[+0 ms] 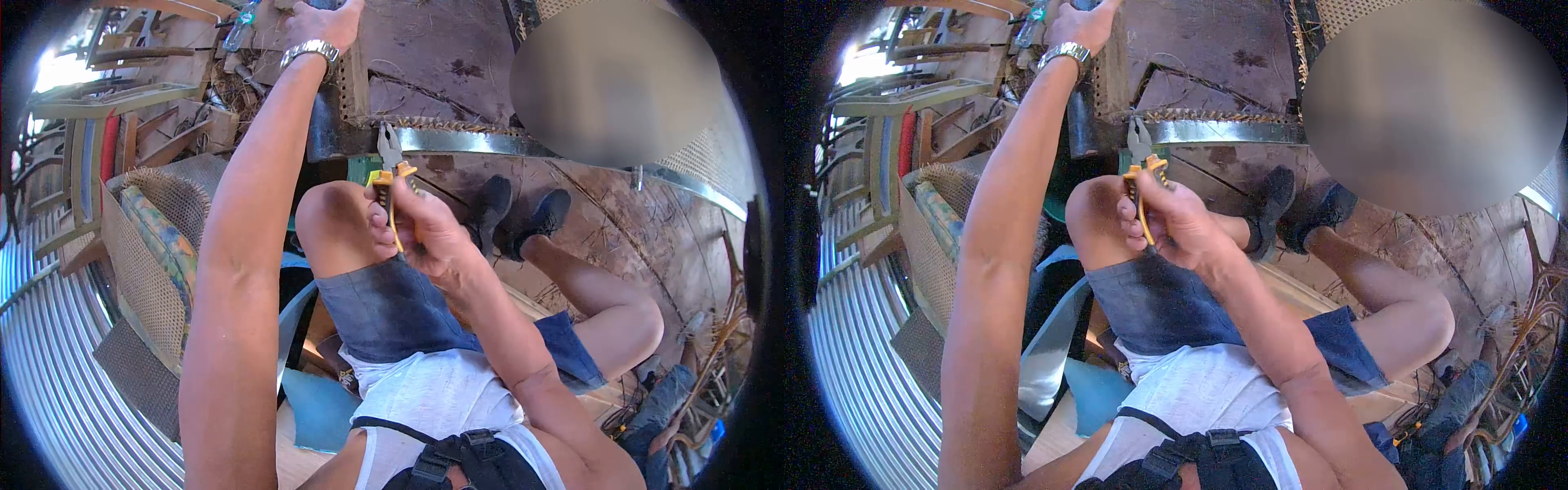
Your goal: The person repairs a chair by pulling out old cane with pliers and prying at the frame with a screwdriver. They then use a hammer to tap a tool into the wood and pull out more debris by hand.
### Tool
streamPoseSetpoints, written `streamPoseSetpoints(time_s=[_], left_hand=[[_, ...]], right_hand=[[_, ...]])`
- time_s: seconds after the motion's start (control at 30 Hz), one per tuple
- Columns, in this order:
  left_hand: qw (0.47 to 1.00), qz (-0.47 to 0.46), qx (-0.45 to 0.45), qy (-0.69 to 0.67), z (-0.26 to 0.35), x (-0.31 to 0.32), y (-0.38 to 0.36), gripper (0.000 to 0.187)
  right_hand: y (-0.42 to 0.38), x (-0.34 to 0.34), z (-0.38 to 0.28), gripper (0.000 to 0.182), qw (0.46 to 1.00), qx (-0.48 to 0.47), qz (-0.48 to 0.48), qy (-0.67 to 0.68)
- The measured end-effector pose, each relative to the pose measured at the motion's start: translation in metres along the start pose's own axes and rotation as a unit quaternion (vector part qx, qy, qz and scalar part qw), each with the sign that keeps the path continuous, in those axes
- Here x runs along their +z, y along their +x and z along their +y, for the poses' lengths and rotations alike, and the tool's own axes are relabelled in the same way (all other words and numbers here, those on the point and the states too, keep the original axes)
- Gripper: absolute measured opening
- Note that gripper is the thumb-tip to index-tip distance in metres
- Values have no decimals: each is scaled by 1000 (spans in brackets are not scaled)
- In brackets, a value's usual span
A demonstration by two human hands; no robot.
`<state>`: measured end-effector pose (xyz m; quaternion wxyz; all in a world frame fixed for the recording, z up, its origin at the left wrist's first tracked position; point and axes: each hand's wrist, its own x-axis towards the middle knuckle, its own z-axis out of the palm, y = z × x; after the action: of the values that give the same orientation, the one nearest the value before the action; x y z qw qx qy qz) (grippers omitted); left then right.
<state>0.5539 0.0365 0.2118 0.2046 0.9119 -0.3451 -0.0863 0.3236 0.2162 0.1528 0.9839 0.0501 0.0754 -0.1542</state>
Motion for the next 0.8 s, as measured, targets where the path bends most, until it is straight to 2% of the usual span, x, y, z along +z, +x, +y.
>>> streamPoseSetpoints(time_s=[0.03, 0.07, 0.1, 0.13, 0.17, 0.2, 0.23, 0.27, 0.3, 0.33, 0.4, 0.47, 0.5, 0.53, 0.57, 0.6, 0.67, 0.7, 0.8], left_hand=[[1000, 0, 0, 0, 0, 0, 0, 95], [1000, -1, 2, -5, 0, 0, 0, 95], [1000, 0, 5, -10, -1, 1, 2, 95], [1000, 0, 3, -9, -2, 1, 3, 95], [1000, -2, 6, -14, -3, 2, 4, 96], [1000, -4, 11, -20, -4, 2, 5, 97], [1000, -5, 12, -19, -5, 3, 4, 97], [1000, 6, 11, -15, -4, 4, 4, 98], [1000, 17, 7, -12, -4, 4, 4, 98], [1000, 18, 6, -12, -4, 4, 6, 98], [1000, -1, 7, -28, -5, 4, 5, 100], [1000, 0, 2, -24, -4, 3, 4, 101], [1000, 0, 0, -19, -3, 2, 3, 101], [1000, 0, 0, -18, -3, 2, 3, 101], [1000, 3, -4, -13, -2, 1, 3, 101], [1000, 6, -7, -8, -2, 2, 2, 101], [1000, 3, -6, -4, -1, 2, 0, 101], [1000, 5, -7, 0, -1, 2, 1, 101], [1000, -2, 5, -23, -5, 4, 5, 102]], right_hand=[[3, 3, 4, 29, 996, -18, 60, -68], [4, 0, 5, 29, 996, -18, 60, -68], [8, -2, 4, 25, 966, -42, 105, -234], [12, -4, 3, 22, 906, -64, 146, -392], [14, -6, -1, 22, 865, -101, 168, -462], [14, -7, 0, 22, 866, -100, 168, -460], [13, -9, 0, 23, 774, -180, 160, -586], [13, -10, -2, 25, 656, -256, 147, -694], [10, -12, -4, 28, 633, -282, 69, -717], [5, -12, -1, 28, 633, -280, 67, -718], [-9, -11, 8, 32, 584, -287, 35, -759], [-15, -13, 16, 32, 582, -279, 21, -764], [-17, -8, 20, 32, 755, -190, 73, -623], [-18, -4, 23, 32, 883, -90, 122, -444], [-22, 0, 14, 48, 919, -13, 114, -377], [-22, -5, 13, 48, 920, -14, 115, -376], [-19, -14, 11, 60, 990, -2, 14, -142], [-17, -11, 8, 70, 990, 9, 39, -137], [-13, -4, -3, 74, 994, 18, 38, -98]])
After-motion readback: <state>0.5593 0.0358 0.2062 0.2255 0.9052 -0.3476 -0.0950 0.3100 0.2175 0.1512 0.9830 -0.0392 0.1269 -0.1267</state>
